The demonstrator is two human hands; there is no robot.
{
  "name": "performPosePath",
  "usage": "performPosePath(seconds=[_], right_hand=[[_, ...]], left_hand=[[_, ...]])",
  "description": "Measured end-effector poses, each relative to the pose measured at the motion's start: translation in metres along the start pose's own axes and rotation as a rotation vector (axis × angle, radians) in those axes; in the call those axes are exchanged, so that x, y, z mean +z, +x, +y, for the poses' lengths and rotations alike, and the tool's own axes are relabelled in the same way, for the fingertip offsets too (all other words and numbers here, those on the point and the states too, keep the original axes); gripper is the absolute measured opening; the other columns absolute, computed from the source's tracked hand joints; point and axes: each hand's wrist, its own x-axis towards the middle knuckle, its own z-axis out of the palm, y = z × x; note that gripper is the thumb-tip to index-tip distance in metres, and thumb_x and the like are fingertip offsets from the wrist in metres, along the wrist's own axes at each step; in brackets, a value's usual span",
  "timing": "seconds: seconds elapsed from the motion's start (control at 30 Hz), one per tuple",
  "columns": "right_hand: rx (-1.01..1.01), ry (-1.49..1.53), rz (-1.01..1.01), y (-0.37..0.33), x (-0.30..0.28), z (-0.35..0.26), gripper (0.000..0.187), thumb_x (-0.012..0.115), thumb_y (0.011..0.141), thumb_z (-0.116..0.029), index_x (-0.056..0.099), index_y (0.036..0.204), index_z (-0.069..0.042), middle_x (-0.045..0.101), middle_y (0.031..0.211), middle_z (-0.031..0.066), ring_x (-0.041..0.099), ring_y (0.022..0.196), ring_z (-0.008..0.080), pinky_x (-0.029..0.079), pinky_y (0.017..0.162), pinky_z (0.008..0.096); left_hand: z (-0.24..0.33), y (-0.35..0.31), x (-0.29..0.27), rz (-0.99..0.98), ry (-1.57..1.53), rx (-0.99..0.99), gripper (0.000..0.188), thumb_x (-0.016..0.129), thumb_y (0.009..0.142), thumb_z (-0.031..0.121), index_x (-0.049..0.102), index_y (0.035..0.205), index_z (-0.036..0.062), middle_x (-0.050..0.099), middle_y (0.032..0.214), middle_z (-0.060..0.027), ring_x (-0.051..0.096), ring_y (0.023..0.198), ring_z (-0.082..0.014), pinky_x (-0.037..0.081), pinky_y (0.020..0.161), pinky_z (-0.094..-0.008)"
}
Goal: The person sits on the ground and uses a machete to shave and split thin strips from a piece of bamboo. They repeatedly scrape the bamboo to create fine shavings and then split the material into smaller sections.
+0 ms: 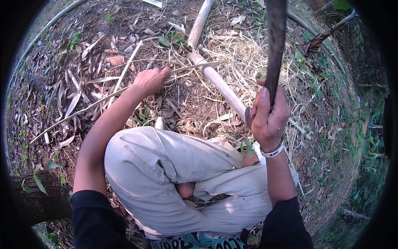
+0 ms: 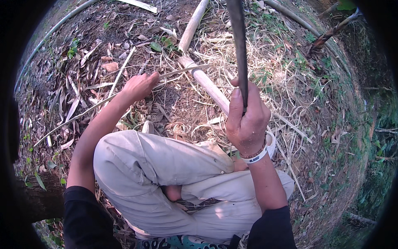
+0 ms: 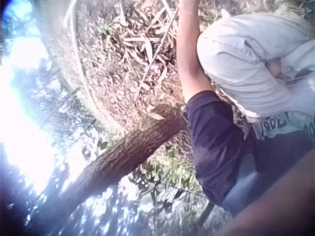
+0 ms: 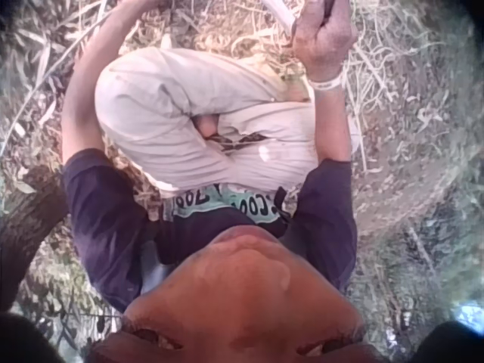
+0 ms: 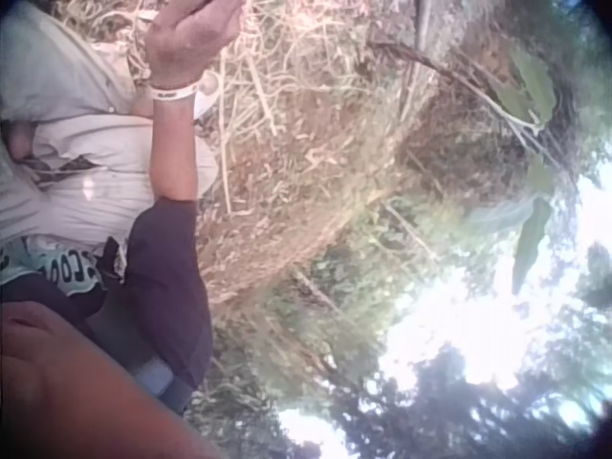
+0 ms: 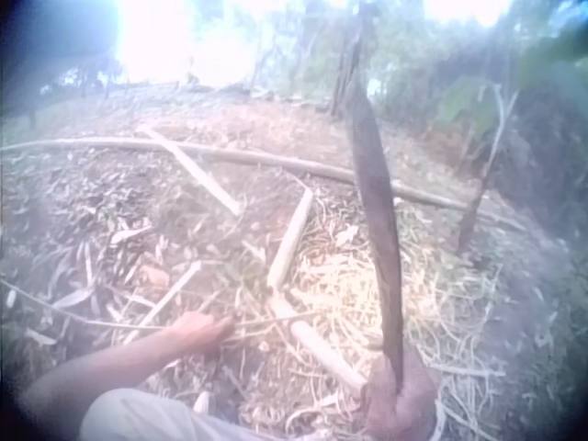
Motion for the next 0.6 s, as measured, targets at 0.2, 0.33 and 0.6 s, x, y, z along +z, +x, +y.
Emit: performPosePath(seconds=[0.2,0.33,0.6], right_hand=[[0.025,0.214,0.043,-0.019,0.029,0.056,0.027,0.047,0.102,-0.022,0.055,0.097,0.003,0.059,0.063,0.0099,0.062,0.055,0.0184,0.05,0.052,0.0299],[0.251,-0.4,-0.574,-0.063,0.049,0.108,0.028,0.052,0.096,-0.02,0.059,0.094,0.007,0.064,0.079,0.0309,0.062,0.076,0.0488,0.052,0.068,0.0473],[1.088,0.609,-0.8,-0.017,0.027,0.096,0.024,0.049,0.099,-0.022,0.057,0.088,-0.002,0.055,0.056,0.0073,0.054,0.044,0.0203,0.045,0.042,0.0365]], left_hand=[[-0.007,0.01,0.006,0.041,-0.013,0.041,0.016,0.044,0.101,0.022,0.044,0.106,0.0066,0.067,0.075,-0.0184,0.068,0.069,-0.0373,0.052,0.054,-0.0496],[0.013,0.0,-0.004,-0.067,-0.034,0.035,0.019,0.041,0.101,0.019,0.052,0.112,0.0084,0.067,0.076,-0.0197,0.069,0.071,-0.0362,0.053,0.056,-0.05],[0.01,0.004,-0.023,-0.044,-0.002,-0.001,0.021,0.042,0.1,0.018,0.059,0.109,0.0082,0.069,0.082,-0.0191,0.07,0.078,-0.0358,0.056,0.066,-0.0489]])
